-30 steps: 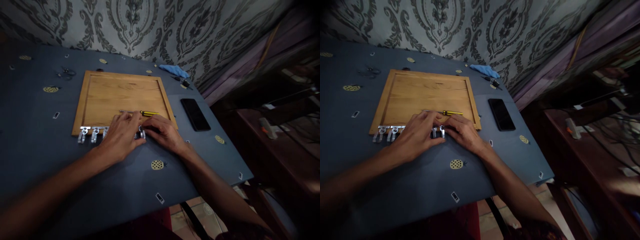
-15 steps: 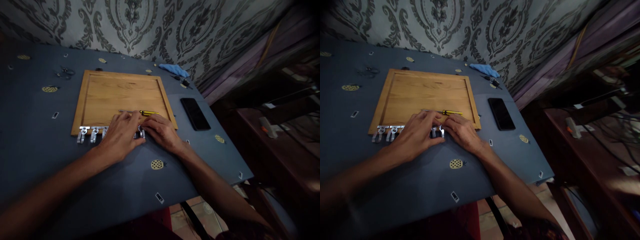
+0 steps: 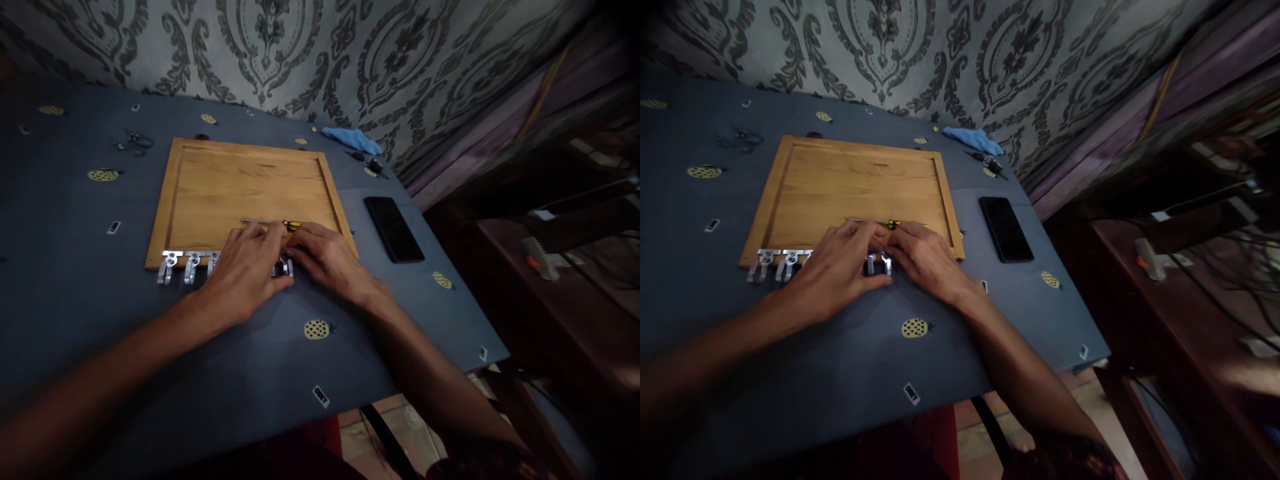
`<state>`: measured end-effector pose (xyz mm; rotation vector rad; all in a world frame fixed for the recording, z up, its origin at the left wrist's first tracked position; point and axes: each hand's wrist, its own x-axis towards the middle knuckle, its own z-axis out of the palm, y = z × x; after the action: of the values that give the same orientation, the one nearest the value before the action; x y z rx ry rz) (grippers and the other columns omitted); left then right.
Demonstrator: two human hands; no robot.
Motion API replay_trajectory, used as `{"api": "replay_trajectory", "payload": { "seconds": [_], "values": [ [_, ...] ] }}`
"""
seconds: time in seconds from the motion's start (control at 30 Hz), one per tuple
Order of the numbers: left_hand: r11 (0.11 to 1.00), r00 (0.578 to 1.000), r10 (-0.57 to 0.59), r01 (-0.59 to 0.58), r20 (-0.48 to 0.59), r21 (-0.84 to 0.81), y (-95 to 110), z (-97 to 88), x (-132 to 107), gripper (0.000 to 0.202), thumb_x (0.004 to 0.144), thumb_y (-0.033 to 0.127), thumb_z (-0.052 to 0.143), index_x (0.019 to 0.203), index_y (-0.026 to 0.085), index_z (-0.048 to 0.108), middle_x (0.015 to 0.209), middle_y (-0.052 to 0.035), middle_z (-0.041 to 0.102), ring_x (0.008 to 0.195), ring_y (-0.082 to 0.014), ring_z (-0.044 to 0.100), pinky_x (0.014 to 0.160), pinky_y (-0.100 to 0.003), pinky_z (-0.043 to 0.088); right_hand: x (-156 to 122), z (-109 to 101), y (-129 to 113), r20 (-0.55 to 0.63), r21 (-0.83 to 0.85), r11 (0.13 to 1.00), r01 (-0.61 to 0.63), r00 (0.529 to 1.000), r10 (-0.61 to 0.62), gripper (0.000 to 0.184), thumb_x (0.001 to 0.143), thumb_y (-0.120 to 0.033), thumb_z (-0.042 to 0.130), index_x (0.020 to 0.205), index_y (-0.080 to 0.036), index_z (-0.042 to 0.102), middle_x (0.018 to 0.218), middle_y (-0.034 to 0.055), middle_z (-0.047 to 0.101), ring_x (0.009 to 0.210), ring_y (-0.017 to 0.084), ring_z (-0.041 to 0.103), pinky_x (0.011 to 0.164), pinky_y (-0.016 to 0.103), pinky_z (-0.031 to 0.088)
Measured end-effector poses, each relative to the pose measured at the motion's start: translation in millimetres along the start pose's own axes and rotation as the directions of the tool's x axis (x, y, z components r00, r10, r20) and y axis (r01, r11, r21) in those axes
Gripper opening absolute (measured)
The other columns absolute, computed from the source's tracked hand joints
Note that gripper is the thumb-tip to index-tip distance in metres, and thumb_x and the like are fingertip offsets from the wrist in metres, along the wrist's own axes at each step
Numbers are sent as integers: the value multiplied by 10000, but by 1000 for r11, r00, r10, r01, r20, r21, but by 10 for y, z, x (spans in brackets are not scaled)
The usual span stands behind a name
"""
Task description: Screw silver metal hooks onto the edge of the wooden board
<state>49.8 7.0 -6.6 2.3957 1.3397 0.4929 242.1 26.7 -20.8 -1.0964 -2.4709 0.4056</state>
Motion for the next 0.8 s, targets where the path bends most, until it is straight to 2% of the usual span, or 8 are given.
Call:
{"api": "replay_trajectory", "payload": {
  "seconds": [0.3, 0.5, 0.67, 0.8],
  "values": [
    [1000, 1000, 3, -3, -19, -3, 1, 9, 1, 468, 775, 251, 827, 1079, 220, 473, 1140, -63, 688, 1114, -311, 598, 920, -441, 454, 21, -41, 7, 53, -12, 1000, 3, 999, -2, 184, 1021, -238, 478, 914, -166, 609, 950, 105, 656, 894, 217, 602, 807, 353, 487],
    [1000, 1000, 8, -8, -17, -5, -7, 7, -4, 483, 776, 260, 827, 1110, 216, 480, 1106, -58, 696, 1107, -315, 599, 918, -444, 455, 64, -114, -22, 108, -4, 1000, -21, 994, 21, 182, 1002, -223, 490, 876, -159, 604, 872, 83, 630, 819, 201, 577, 744, 325, 443],
    [1000, 1000, -1, 1, -14, 2, 2, 1, -5, 453, 781, 262, 816, 1099, 204, 498, 1077, -73, 683, 1090, -320, 598, 916, -452, 455, 153, -166, -58, 171, -38, 999, -17, 985, 23, 178, 993, -209, 497, 891, -160, 634, 847, 64, 639, 777, 179, 578, 717, 293, 414],
    [1000, 999, -5, 5, -32, 8, -10, 19, -9, 454, 781, 278, 806, 1114, 213, 503, 1040, -57, 675, 1068, -311, 606, 903, -442, 462, 190, -163, -59, 177, -31, 999, -42, 983, 47, 221, 1006, -232, 483, 908, -143, 661, 847, 74, 646, 767, 179, 578, 704, 291, 403]
  ]
}}
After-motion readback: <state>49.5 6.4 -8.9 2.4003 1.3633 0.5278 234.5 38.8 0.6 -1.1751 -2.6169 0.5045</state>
